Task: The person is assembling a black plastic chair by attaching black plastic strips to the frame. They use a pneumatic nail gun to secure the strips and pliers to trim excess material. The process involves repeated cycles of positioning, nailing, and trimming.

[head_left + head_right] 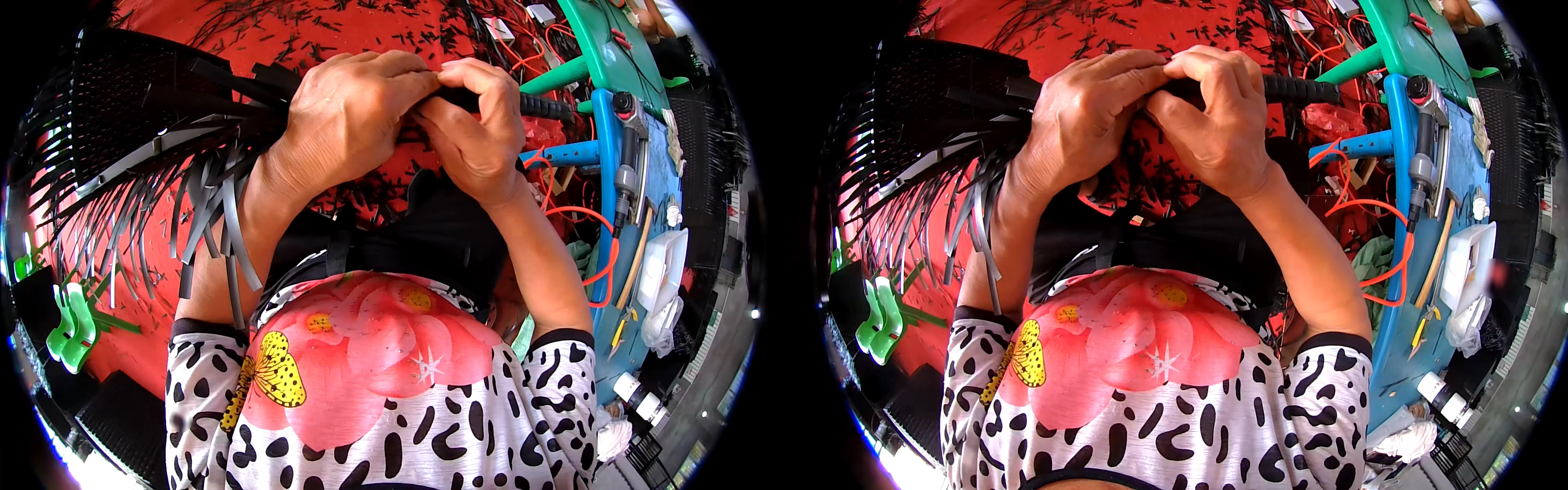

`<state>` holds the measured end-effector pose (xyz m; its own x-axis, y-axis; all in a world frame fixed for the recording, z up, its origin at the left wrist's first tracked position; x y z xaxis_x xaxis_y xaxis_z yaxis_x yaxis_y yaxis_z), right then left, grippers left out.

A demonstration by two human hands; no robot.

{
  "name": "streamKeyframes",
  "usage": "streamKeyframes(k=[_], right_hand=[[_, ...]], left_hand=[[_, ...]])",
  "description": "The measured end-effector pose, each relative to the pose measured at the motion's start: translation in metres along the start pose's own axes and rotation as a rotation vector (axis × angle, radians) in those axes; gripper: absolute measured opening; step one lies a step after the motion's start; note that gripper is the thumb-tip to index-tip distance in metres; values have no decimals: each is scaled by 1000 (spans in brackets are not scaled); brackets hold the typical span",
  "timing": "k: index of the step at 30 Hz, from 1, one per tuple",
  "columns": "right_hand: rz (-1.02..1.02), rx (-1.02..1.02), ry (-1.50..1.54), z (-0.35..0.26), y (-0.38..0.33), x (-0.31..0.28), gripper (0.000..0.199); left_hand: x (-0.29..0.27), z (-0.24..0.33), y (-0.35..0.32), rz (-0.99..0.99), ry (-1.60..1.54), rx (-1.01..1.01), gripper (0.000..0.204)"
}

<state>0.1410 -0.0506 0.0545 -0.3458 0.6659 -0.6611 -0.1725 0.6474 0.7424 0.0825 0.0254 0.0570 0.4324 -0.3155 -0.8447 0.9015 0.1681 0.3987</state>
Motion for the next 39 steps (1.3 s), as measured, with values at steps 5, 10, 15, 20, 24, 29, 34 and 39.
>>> streamKeyframes(k=[5,10,15,20,24,29,34,39], right_hand=[[59,102,371,0,3,-22,15],[107,411,745,10,-17,-13,5],[-24,534,685,24,6,-14,12],[-351,571,549,44,51,13,15],[-495,522,505,66,55,47,16],[-818,706,657,92,18,99,21],[-1090,838,802,78,6,118,18],[-910,857,885,84,4,107,19]], left_hand=[[-2,-2,-2,5,-30,23,33],[1,-3,-2,14,-10,19,28],[0,5,-9,37,52,-85,23],[-2,8,-17,203,114,-64,24],[-4,8,-17,238,104,-65,26],[-4,9,-17,254,95,-64,33],[-4,8,-16,199,89,-104,38],[-1,8,-13,114,1,-124,31]])
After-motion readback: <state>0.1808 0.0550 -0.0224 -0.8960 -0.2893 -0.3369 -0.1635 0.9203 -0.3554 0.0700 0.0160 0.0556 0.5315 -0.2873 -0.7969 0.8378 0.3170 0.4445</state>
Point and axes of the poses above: each hand's wrist, its own y-axis towards the middle knuckle, its own x-axis out of the palm, z = x × y, the point moved 10 cm from there along y, towards the middle knuckle, and after that the axes turned 10 degrees about -z, right-handed, at the moved point
